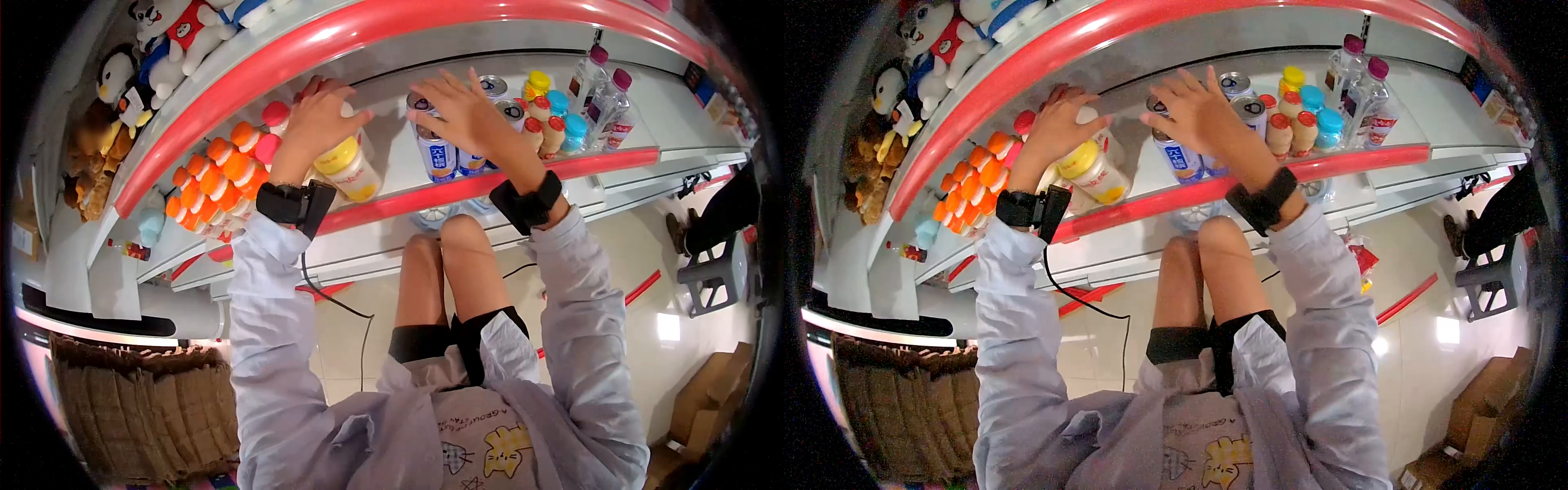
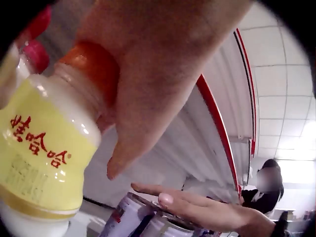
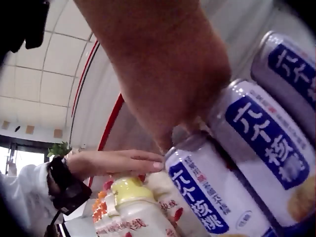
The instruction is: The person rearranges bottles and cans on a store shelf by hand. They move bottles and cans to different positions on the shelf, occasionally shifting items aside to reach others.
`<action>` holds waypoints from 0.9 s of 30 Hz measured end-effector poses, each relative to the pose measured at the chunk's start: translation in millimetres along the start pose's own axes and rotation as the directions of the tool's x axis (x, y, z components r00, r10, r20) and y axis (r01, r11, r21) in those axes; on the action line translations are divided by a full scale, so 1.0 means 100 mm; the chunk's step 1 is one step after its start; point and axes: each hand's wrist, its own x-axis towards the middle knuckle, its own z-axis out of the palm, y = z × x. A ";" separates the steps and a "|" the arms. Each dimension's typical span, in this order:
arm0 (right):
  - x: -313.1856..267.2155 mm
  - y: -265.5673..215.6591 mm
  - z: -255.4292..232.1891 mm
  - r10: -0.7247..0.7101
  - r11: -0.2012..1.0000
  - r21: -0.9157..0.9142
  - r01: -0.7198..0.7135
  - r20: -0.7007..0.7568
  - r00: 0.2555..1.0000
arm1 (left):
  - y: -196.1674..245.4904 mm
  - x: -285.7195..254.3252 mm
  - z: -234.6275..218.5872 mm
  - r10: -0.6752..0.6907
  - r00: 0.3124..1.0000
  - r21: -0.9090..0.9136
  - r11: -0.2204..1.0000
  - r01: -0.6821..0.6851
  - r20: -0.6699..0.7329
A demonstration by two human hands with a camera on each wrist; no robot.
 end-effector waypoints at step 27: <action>-0.02 -0.23 -0.48 -0.229 0.963 -0.090 0.253 0.217 0.949 | -0.68 0.15 -0.20 0.092 0.967 -0.662 0.744 0.093 0.239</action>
